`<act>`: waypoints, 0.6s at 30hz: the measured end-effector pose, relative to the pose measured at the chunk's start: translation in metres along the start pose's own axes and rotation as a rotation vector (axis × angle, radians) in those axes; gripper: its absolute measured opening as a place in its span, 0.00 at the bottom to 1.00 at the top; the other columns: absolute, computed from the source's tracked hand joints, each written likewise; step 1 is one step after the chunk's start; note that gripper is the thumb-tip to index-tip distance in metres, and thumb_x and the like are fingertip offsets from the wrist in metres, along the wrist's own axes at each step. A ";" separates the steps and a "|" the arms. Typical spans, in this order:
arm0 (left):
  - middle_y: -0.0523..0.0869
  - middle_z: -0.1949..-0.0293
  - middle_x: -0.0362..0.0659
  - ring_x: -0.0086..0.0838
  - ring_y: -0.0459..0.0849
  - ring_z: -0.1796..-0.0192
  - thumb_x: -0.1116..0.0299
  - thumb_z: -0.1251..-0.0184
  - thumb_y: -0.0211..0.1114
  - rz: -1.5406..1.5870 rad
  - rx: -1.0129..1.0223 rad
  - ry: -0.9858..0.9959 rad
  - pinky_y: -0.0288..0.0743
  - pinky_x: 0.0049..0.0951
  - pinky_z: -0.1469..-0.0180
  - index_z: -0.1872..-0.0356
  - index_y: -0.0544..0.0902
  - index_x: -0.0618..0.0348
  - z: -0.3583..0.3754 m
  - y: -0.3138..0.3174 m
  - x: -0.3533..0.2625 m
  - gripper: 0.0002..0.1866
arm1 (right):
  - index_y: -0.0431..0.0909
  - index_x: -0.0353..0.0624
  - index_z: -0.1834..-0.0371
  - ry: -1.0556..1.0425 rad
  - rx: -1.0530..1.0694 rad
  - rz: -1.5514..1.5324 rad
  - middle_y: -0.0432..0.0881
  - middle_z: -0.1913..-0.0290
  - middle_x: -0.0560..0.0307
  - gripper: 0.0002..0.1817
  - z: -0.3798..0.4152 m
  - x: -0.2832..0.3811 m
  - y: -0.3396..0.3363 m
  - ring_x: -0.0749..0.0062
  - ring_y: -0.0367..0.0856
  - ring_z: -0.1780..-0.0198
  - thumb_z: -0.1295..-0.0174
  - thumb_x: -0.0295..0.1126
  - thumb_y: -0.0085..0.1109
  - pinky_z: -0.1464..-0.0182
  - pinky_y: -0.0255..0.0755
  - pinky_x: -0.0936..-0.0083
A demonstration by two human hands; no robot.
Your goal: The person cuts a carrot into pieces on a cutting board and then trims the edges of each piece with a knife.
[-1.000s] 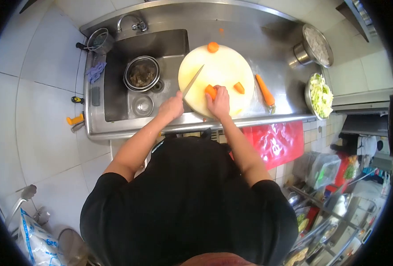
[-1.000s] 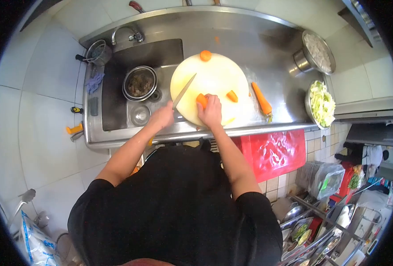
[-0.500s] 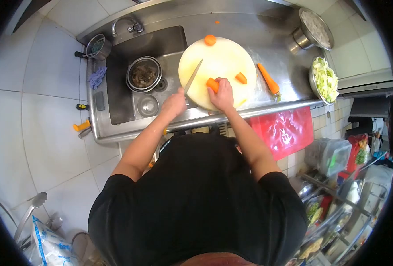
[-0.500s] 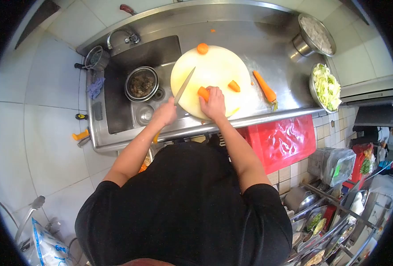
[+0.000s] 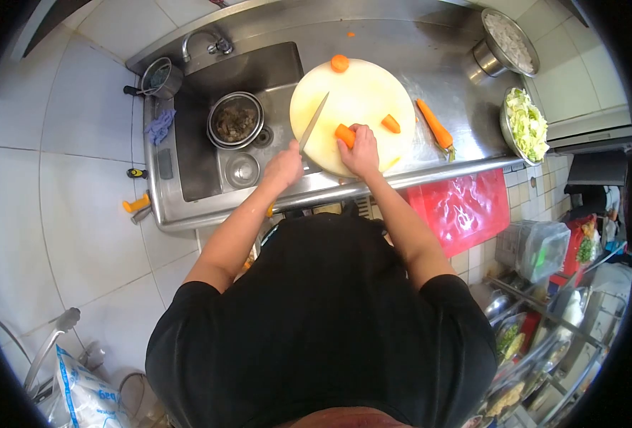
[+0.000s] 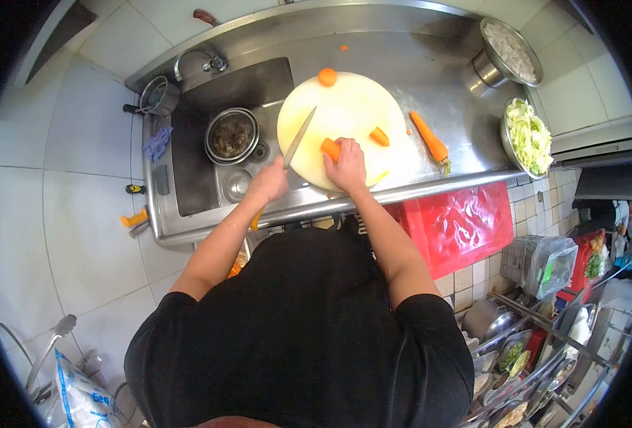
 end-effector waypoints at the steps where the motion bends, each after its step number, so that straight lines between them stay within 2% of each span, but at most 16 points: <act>1: 0.90 0.49 0.64 0.60 0.89 0.44 0.66 0.21 0.55 -0.001 0.002 0.003 0.79 0.58 0.40 0.36 0.71 0.62 0.001 -0.001 0.000 0.18 | 0.73 0.38 0.43 0.001 0.000 0.002 0.79 0.48 0.43 0.25 0.000 0.000 0.000 0.44 0.78 0.44 0.38 0.37 0.71 0.39 0.71 0.52; 18: 0.89 0.47 0.65 0.59 0.88 0.42 0.67 0.21 0.55 0.000 0.031 -0.014 0.79 0.57 0.39 0.34 0.71 0.62 0.002 -0.003 -0.003 0.19 | 0.73 0.38 0.43 0.014 0.014 0.003 0.79 0.49 0.41 0.25 0.000 -0.001 0.000 0.43 0.78 0.44 0.37 0.39 0.70 0.39 0.71 0.52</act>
Point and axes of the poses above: each hand's wrist, its own z-axis away from the middle knuckle, its own y-axis out of the palm, x = y × z, the point moved 4 cm from there along -z, towards the middle knuckle
